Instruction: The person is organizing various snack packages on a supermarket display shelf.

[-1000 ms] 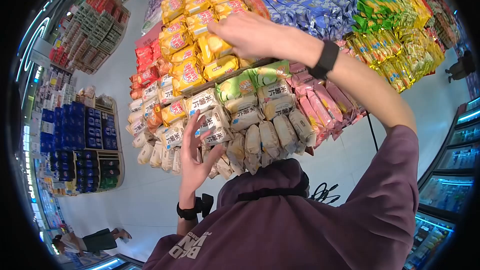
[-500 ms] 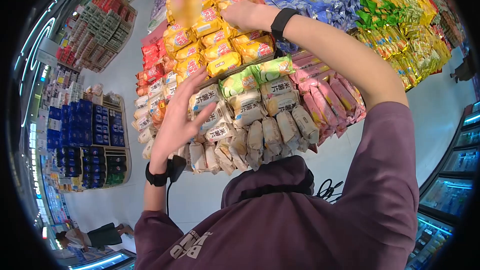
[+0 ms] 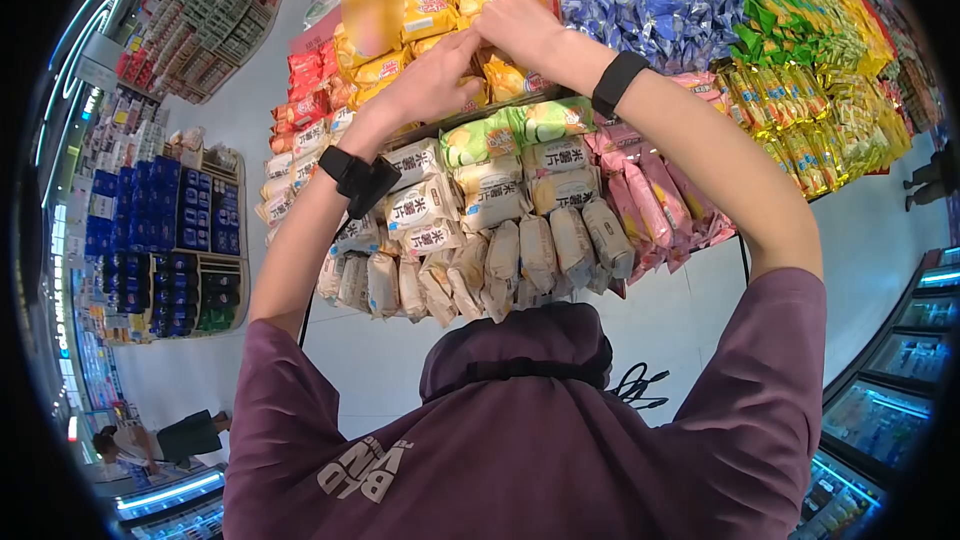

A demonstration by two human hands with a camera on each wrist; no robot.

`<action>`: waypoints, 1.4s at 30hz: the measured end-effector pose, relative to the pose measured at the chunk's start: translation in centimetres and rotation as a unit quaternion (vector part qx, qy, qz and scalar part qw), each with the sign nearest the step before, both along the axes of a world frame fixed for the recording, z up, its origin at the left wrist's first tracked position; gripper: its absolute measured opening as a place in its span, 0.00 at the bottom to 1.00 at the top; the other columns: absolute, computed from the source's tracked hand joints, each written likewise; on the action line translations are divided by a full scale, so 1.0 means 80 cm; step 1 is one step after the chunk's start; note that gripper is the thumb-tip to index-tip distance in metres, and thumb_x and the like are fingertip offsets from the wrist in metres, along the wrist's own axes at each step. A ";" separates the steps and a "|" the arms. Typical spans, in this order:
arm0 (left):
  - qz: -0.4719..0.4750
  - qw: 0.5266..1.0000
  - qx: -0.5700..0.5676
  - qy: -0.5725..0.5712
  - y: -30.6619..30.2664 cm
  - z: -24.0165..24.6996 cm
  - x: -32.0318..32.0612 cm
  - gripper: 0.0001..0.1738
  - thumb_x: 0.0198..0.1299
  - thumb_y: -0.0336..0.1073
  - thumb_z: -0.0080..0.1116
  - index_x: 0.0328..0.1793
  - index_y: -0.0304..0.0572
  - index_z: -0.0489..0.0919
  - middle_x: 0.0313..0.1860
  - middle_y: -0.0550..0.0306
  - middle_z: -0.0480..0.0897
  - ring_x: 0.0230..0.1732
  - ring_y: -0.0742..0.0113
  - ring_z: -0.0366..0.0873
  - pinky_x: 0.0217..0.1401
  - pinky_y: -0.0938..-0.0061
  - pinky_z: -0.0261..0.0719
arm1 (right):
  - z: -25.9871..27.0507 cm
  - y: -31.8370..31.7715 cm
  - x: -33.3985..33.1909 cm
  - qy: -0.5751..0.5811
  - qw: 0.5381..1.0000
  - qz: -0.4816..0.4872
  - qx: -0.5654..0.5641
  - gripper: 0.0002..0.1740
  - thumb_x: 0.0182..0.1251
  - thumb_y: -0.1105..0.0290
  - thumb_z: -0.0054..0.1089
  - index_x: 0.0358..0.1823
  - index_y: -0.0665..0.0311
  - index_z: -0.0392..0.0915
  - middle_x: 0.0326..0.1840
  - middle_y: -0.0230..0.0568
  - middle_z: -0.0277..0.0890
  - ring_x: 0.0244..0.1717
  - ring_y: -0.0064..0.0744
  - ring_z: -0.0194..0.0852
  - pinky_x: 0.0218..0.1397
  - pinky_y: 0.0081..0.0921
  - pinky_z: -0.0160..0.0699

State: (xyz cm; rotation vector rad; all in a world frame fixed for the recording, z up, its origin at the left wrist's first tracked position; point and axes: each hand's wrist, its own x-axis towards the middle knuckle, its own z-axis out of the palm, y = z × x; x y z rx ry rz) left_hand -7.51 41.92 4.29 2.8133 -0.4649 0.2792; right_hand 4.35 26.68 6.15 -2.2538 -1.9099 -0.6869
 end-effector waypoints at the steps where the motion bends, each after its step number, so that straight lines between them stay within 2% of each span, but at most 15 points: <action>1: -0.002 1.000 -0.017 -0.007 0.002 0.000 0.001 0.35 0.59 0.31 0.58 0.72 0.30 0.61 0.67 0.31 0.69 0.71 0.40 0.65 0.74 0.59 0.65 | 0.005 -0.004 -0.001 -0.008 1.000 -0.008 0.009 0.03 0.51 0.73 0.63 0.27 0.64 0.82 0.28 0.48 0.81 0.34 0.49 0.84 0.35 0.40 0.82; 3: -0.003 0.998 -0.054 -0.022 0.004 0.001 -0.003 0.37 0.60 0.33 0.58 0.75 0.31 0.59 0.70 0.30 0.67 0.72 0.41 0.64 0.75 0.59 0.64 | 0.013 -0.008 -0.003 -0.025 0.999 -0.021 0.025 0.03 0.52 0.75 0.61 0.26 0.67 0.80 0.28 0.51 0.80 0.34 0.51 0.83 0.33 0.42 0.80; 4: 0.034 0.998 -0.053 -0.002 -0.002 0.015 -0.016 0.38 0.62 0.36 0.59 0.77 0.33 0.58 0.74 0.32 0.63 0.75 0.43 0.62 0.76 0.60 0.62 | 0.011 -0.008 -0.001 -0.021 1.000 -0.020 0.008 0.03 0.53 0.76 0.60 0.26 0.68 0.80 0.28 0.53 0.80 0.35 0.52 0.83 0.33 0.42 0.81; 7: 0.063 0.993 -0.066 -0.074 -0.003 0.026 -0.056 0.36 0.65 0.39 0.58 0.76 0.35 0.61 0.76 0.36 0.63 0.75 0.45 0.62 0.77 0.61 0.61 | 0.005 -0.007 0.004 -0.034 0.999 -0.013 0.005 0.03 0.51 0.76 0.61 0.26 0.69 0.79 0.29 0.53 0.80 0.35 0.53 0.83 0.34 0.43 0.81; 8: 0.063 0.991 -0.071 -0.096 0.000 0.028 -0.070 0.34 0.66 0.40 0.58 0.75 0.36 0.63 0.75 0.39 0.65 0.75 0.47 0.63 0.77 0.61 0.60 | 0.007 -0.007 0.008 -0.039 0.999 -0.022 0.000 0.06 0.51 0.75 0.63 0.28 0.70 0.77 0.28 0.52 0.80 0.35 0.53 0.83 0.33 0.44 0.80; 11: 0.109 0.982 -0.125 -0.091 -0.007 0.047 -0.139 0.29 0.65 0.37 0.57 0.70 0.33 0.67 0.71 0.35 0.69 0.73 0.44 0.65 0.75 0.58 0.62 | 0.032 -0.007 -0.032 -0.014 0.998 -0.065 0.003 0.05 0.54 0.77 0.60 0.33 0.69 0.79 0.29 0.51 0.81 0.36 0.50 0.85 0.35 0.41 0.83; 16: 0.226 0.951 -0.196 -0.078 -0.008 0.030 -0.253 0.24 0.63 0.31 0.60 0.65 0.37 0.74 0.64 0.45 0.77 0.65 0.48 0.74 0.67 0.61 0.71 | 0.029 -0.012 -0.100 0.104 0.991 0.073 0.036 0.06 0.59 0.74 0.55 0.34 0.70 0.74 0.29 0.55 0.79 0.34 0.58 0.80 0.34 0.50 0.78; 17: 0.247 0.943 -0.208 -0.086 -0.009 0.021 -0.272 0.23 0.62 0.30 0.61 0.64 0.38 0.75 0.62 0.48 0.80 0.62 0.50 0.77 0.65 0.63 0.73 | 0.030 -0.016 -0.114 0.144 0.988 0.046 -0.021 0.06 0.58 0.75 0.57 0.35 0.69 0.74 0.30 0.53 0.78 0.36 0.57 0.79 0.36 0.48 0.78; 19: 0.276 0.927 -0.242 -0.078 -0.017 0.004 -0.309 0.19 0.62 0.29 0.61 0.59 0.36 0.77 0.59 0.47 0.81 0.61 0.49 0.77 0.66 0.62 0.72 | 0.013 -0.025 -0.126 0.173 0.979 0.100 -0.029 0.07 0.57 0.75 0.61 0.34 0.69 0.73 0.32 0.51 0.77 0.39 0.56 0.78 0.38 0.47 0.77; 23: 0.308 0.915 -0.244 -0.094 -0.032 -0.032 -0.358 0.16 0.60 0.26 0.61 0.55 0.36 0.79 0.56 0.49 0.82 0.57 0.50 0.78 0.63 0.63 0.73 | -0.014 -0.023 -0.139 0.215 0.969 0.110 -0.053 0.10 0.56 0.75 0.64 0.33 0.69 0.71 0.34 0.49 0.77 0.40 0.55 0.78 0.39 0.46 0.77; 30: 0.342 0.883 -0.297 -0.125 -0.048 -0.054 -0.379 0.17 0.58 0.23 0.62 0.54 0.38 0.80 0.55 0.51 0.83 0.57 0.52 0.80 0.61 0.64 0.75 | -0.011 -0.001 -0.166 0.144 0.980 0.065 -0.118 0.12 0.58 0.72 0.65 0.38 0.68 0.70 0.36 0.48 0.77 0.42 0.51 0.80 0.40 0.44 0.80; 33: 0.351 0.876 -0.298 -0.142 -0.044 -0.060 -0.387 0.17 0.57 0.22 0.63 0.54 0.38 0.80 0.54 0.50 0.83 0.56 0.52 0.80 0.59 0.64 0.76 | 0.006 -0.002 -0.188 0.160 0.980 0.045 -0.107 0.14 0.59 0.71 0.64 0.42 0.69 0.72 0.39 0.49 0.78 0.45 0.50 0.80 0.41 0.43 0.80; 34: 0.355 0.873 -0.297 -0.151 -0.038 -0.065 -0.390 0.17 0.57 0.23 0.63 0.54 0.38 0.80 0.54 0.50 0.83 0.55 0.52 0.80 0.59 0.64 0.76 | 0.009 -0.004 -0.196 0.172 0.977 0.029 -0.119 0.15 0.61 0.71 0.64 0.47 0.68 0.73 0.43 0.50 0.78 0.45 0.50 0.80 0.43 0.42 0.80; 38: 0.363 0.872 -0.267 -0.193 0.006 -0.062 -0.389 0.17 0.56 0.21 0.62 0.53 0.36 0.78 0.51 0.47 0.82 0.53 0.48 0.77 0.58 0.60 0.75 | 0.013 -0.018 -0.232 0.246 0.965 0.011 -0.091 0.16 0.61 0.72 0.64 0.50 0.64 0.74 0.45 0.49 0.79 0.45 0.51 0.80 0.43 0.42 0.81; 42: 0.342 0.906 -0.184 -0.170 0.063 -0.046 -0.359 0.14 0.57 0.25 0.63 0.51 0.38 0.79 0.49 0.50 0.82 0.52 0.49 0.78 0.58 0.59 0.75 | 0.004 -0.028 -0.268 0.289 0.956 0.007 -0.053 0.16 0.60 0.75 0.66 0.48 0.65 0.76 0.45 0.48 0.80 0.46 0.50 0.81 0.45 0.38 0.82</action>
